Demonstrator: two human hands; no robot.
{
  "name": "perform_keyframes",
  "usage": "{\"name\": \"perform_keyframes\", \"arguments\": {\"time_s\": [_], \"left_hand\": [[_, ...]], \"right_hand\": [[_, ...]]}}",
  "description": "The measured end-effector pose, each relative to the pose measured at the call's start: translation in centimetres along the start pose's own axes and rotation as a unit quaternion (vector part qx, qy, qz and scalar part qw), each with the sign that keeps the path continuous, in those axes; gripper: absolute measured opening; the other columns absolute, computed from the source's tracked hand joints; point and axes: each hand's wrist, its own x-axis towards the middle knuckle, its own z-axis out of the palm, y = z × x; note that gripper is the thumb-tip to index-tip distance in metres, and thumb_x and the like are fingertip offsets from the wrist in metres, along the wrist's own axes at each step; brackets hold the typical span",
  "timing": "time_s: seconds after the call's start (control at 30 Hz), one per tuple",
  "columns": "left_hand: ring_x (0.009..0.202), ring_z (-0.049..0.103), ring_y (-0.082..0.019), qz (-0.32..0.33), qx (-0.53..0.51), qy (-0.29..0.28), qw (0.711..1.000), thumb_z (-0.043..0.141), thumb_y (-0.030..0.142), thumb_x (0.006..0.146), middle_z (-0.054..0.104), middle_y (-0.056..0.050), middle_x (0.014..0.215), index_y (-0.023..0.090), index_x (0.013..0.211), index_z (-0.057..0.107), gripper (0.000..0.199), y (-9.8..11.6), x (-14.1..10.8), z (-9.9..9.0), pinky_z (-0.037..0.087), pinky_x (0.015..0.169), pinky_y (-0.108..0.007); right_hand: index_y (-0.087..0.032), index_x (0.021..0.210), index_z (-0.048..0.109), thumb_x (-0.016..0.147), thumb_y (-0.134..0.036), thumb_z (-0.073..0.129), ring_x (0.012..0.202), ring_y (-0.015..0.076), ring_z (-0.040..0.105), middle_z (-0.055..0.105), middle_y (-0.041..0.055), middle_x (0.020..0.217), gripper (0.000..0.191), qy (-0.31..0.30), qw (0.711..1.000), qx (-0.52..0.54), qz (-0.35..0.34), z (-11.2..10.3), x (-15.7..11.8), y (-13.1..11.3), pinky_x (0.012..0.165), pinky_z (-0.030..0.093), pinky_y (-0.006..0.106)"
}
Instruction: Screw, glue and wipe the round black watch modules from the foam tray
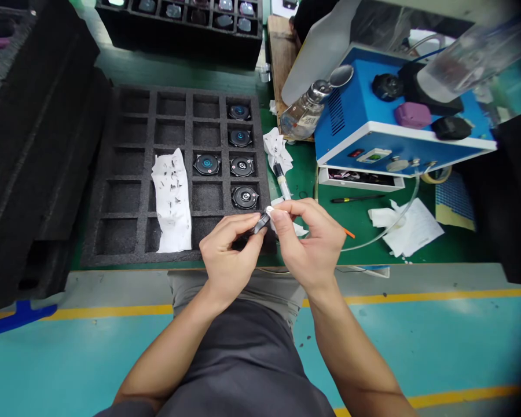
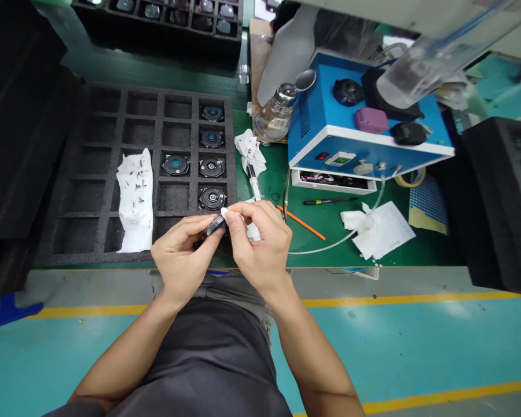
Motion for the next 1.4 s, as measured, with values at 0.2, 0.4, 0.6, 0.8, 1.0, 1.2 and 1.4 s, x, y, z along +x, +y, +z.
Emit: {"name": "perform_keyframes", "arguments": {"time_s": [0.2,0.4,0.6,0.8,1.0,1.2,1.4], "left_hand": [[0.089,0.077,-0.019,-0.013,0.009,-0.007,1.0,0.077,0.015,0.084,0.08,-0.005,0.095,0.021,0.091,0.078,0.01,0.0,0.1,-0.1,0.065,0.08,-0.033],[0.089,0.077,-0.017,-0.035,-0.059,0.005,0.998,0.08,0.01,0.079,0.077,-0.005,0.095,0.018,0.083,0.068,0.015,0.5,0.2,-0.2,0.065,0.078,-0.028],[0.089,0.076,-0.014,-0.032,-0.092,0.017,0.995,0.08,0.005,0.077,0.077,-0.005,0.096,0.017,0.082,0.065,0.02,1.0,0.5,0.0,0.063,0.076,-0.024],[0.084,0.076,-0.015,-0.03,-0.063,0.018,0.997,0.082,0.018,0.081,0.077,-0.005,0.092,0.018,0.079,0.064,0.019,0.8,0.6,0.0,0.063,0.072,-0.025],[0.085,0.077,-0.015,-0.026,-0.085,0.022,0.996,0.083,0.014,0.079,0.076,-0.004,0.09,0.018,0.081,0.064,0.02,0.9,0.6,0.0,0.064,0.074,-0.025],[0.086,0.077,-0.013,-0.032,-0.098,0.01,0.995,0.08,0.004,0.076,0.077,-0.003,0.092,0.017,0.083,0.065,0.022,1.0,0.5,0.1,0.064,0.076,-0.024],[0.085,0.077,-0.016,-0.059,-0.065,0.011,0.996,0.082,0.012,0.076,0.077,-0.005,0.091,0.017,0.082,0.065,0.019,1.1,0.6,0.0,0.065,0.073,-0.026]], "right_hand": [[-0.023,0.091,0.071,0.093,-0.019,0.066,0.075,0.0154,0.064,0.073,0.0009,0.081,0.007,-0.046,0.998,0.026,-0.029,0.3,-0.8,-1.5,0.073,0.051,0.034],[-0.022,0.086,0.073,0.092,-0.022,0.067,0.075,0.0149,0.063,0.072,0.0008,0.08,0.008,0.01,0.997,0.033,0.065,1.1,-0.4,0.7,0.072,0.05,0.032],[-0.021,0.084,0.073,0.091,-0.027,0.069,0.071,0.014,0.061,0.07,-0.0002,0.076,0.01,0.037,0.981,0.115,0.15,0.1,0.1,1.0,0.069,0.05,0.031],[-0.021,0.088,0.073,0.093,-0.021,0.066,0.074,0.0142,0.064,0.072,0.0007,0.08,0.009,-0.006,0.992,0.112,0.056,0.8,-0.8,-2.7,0.071,0.05,0.032],[-0.022,0.088,0.075,0.093,-0.024,0.067,0.075,0.0149,0.063,0.072,0.001,0.08,0.01,0.03,0.992,0.091,0.076,1.6,-0.5,-1.3,0.072,0.051,0.032],[-0.02,0.085,0.074,0.092,-0.028,0.068,0.071,0.0129,0.06,0.071,0.0004,0.079,0.012,0.015,0.977,0.139,0.163,1.4,0.0,1.0,0.069,0.048,0.029],[-0.021,0.087,0.073,0.091,-0.031,0.07,0.072,0.0139,0.063,0.071,0.0005,0.08,0.011,0.021,0.97,0.178,0.166,0.6,-0.5,-0.2,0.067,0.049,0.029]]}}
